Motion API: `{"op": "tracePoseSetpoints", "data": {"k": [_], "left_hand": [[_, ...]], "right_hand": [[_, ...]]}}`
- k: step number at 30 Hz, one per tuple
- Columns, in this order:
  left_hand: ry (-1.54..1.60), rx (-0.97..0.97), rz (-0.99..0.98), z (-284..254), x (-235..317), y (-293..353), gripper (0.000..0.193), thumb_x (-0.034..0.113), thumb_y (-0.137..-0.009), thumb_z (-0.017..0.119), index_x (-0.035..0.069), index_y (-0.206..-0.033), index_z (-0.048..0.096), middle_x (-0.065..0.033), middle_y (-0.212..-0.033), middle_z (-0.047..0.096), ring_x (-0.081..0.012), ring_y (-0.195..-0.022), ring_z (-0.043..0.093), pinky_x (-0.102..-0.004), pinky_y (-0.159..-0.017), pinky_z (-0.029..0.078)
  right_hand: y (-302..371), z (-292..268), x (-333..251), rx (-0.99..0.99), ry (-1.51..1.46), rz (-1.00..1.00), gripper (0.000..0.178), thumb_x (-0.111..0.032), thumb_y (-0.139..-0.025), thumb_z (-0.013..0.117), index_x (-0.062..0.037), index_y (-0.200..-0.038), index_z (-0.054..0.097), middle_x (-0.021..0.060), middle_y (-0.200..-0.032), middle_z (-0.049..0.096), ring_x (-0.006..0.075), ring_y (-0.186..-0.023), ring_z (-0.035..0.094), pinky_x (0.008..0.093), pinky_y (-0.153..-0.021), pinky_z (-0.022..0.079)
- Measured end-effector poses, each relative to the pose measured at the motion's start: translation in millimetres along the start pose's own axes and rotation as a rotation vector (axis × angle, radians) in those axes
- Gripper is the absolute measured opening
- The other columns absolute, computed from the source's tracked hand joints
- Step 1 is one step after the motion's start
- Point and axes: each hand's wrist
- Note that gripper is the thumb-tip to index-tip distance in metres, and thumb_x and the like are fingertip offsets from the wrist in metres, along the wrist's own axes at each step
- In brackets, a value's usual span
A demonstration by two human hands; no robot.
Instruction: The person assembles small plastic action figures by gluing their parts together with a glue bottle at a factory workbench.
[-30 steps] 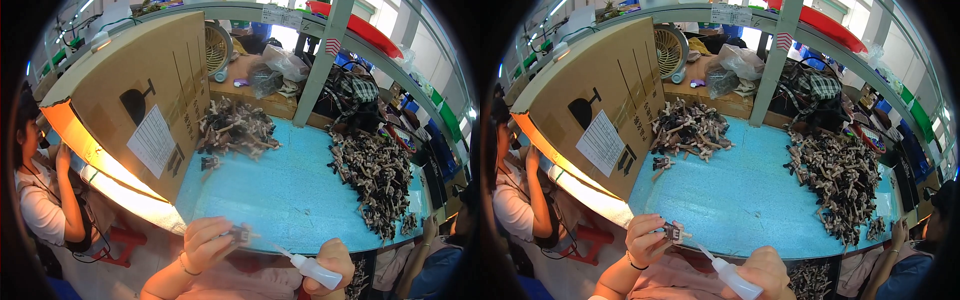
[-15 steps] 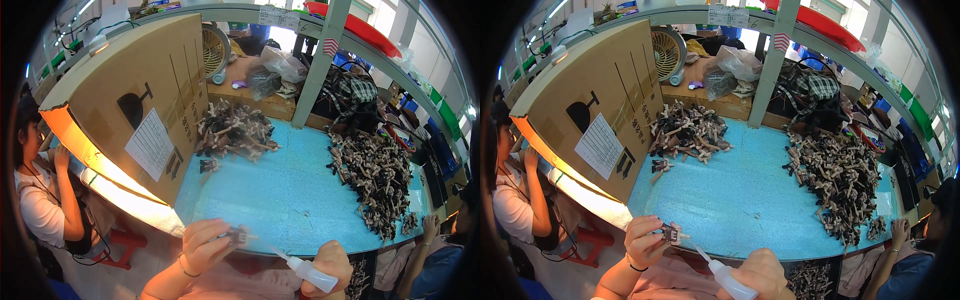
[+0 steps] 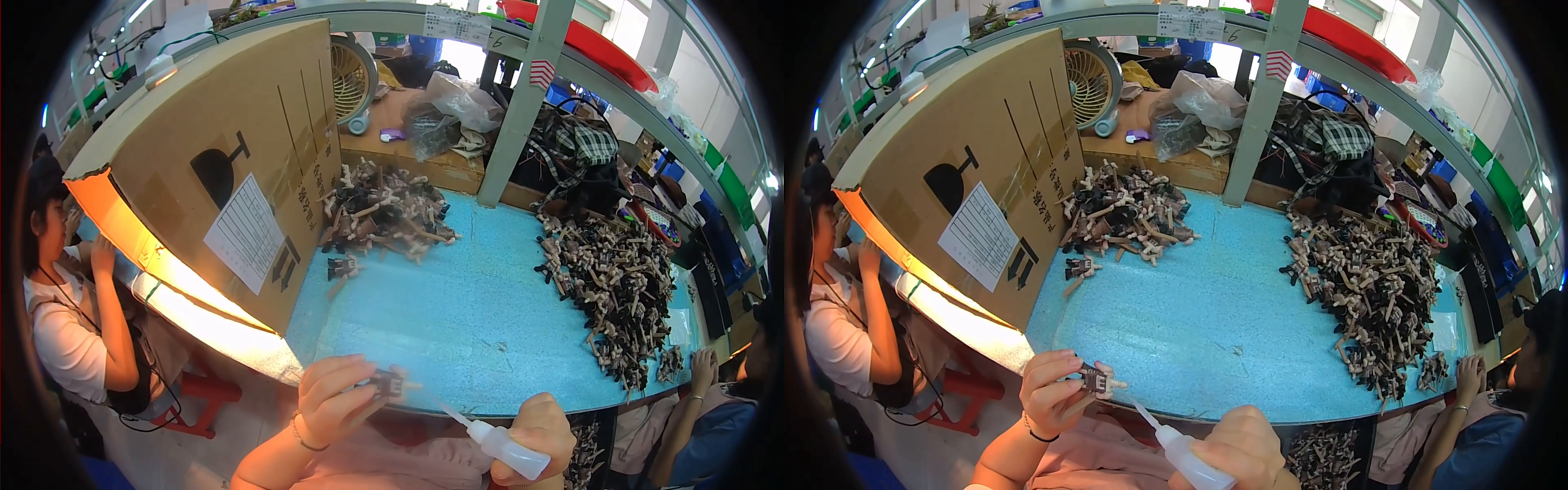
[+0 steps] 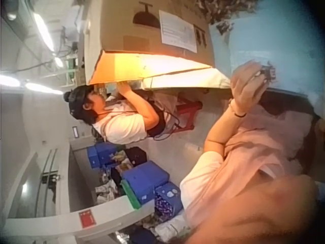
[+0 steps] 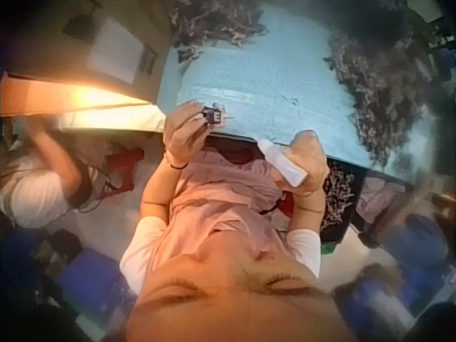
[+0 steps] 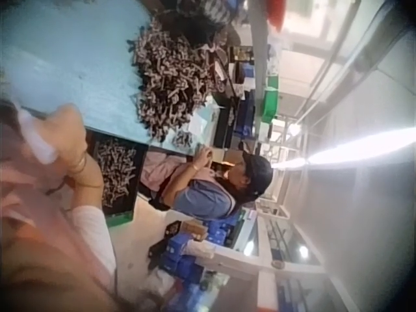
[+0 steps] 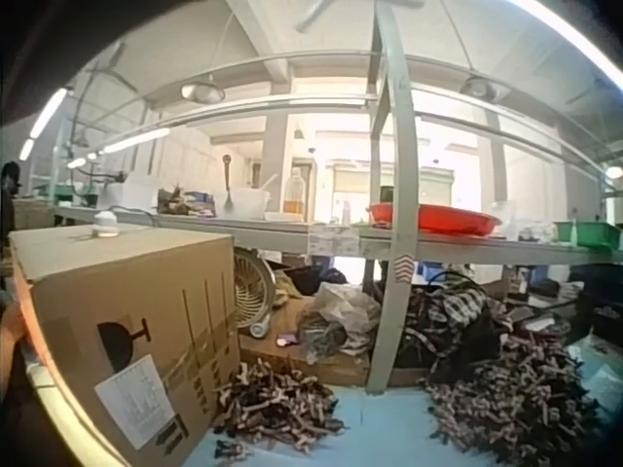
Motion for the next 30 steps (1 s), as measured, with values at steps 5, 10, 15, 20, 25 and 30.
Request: {"op": "tracePoseSetpoints", "data": {"k": [5, 10, 15, 20, 25, 30], "left_hand": [[0.002, 0.001, -0.004, -4, -1, 0, 0.042, 0.01, -0.059, 0.081, 0.01, -0.091, 0.055, -0.0079, -0.102, 0.059, -0.0266, -0.089, 0.06, -0.033, -0.07, 0.05], [0.011, -0.001, 0.008, 0, 0, -2, 0.043, 0.009, -0.059, 0.08, 0.009, -0.093, 0.054, -0.008, -0.103, 0.059, -0.0272, -0.09, 0.06, -0.0335, -0.071, 0.05], [0.001, -0.014, -0.009, -4, 0, 3, 0.044, 0.008, -0.059, 0.081, 0.009, -0.093, 0.053, -0.009, -0.103, 0.059, -0.0278, -0.09, 0.06, -0.0336, -0.071, 0.05], [0.03, -0.019, -0.036, -3, -1, 4, 0.046, 0.007, -0.059, 0.08, 0.009, -0.094, 0.051, -0.0105, -0.103, 0.06, -0.0293, -0.091, 0.06, -0.0339, -0.073, 0.051], [0.074, -0.027, -0.115, -1, 2, 5, 0.036, 0.007, -0.075, 0.072, 0.009, -0.099, 0.046, -0.0115, -0.103, 0.056, -0.0285, -0.092, 0.058, -0.035, -0.075, 0.051], [0.087, -0.038, -0.136, -2, 3, 7, 0.036, 0.004, -0.074, 0.072, 0.009, -0.099, 0.046, -0.0115, -0.104, 0.056, -0.0282, -0.094, 0.057, -0.0351, -0.076, 0.051]], "right_hand": [[23, 1, 5, 0.027, -0.019, 0.081, 0.036, -0.035, -0.075, 0.072, -0.007, -0.091, 0.055, 0.0046, -0.069, 0.055, 0.0188, -0.057, 0.051, 0.0325, -0.053, 0.039], [32, 2, 5, 0.095, -0.025, 0.156, 0.045, -0.047, -0.071, 0.073, -0.007, -0.08, 0.056, 0.0, -0.067, 0.05, 0.0142, -0.057, 0.047, 0.029, -0.053, 0.034], [31, 7, 4, 0.134, -0.065, 0.169, 0.047, -0.05, -0.07, 0.072, -0.008, -0.081, 0.054, -0.0002, -0.066, 0.048, 0.0143, -0.056, 0.046, 0.0294, -0.053, 0.034], [31, 9, 2, 0.169, -0.019, 0.149, 0.049, -0.051, -0.07, 0.071, -0.0088, -0.085, 0.05, -0.0003, -0.067, 0.048, 0.0142, -0.056, 0.045, 0.0296, -0.054, 0.034], [26, 11, 1, 0.153, -0.01, 0.135, 0.05, -0.05, -0.071, 0.07, -0.0096, -0.088, 0.047, -0.0006, -0.068, 0.047, 0.014, -0.056, 0.045, 0.0298, -0.054, 0.034], [21, 10, 1, 0.105, -0.048, 0.145, 0.048, -0.049, -0.07, 0.072, -0.0104, -0.088, 0.05, -0.0011, -0.067, 0.047, 0.0144, -0.056, 0.045, 0.0298, -0.054, 0.034]]}}
Point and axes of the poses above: each hand's wrist, its own y-axis away from the middle knuckle, its own z-axis out of the palm, x = y × z
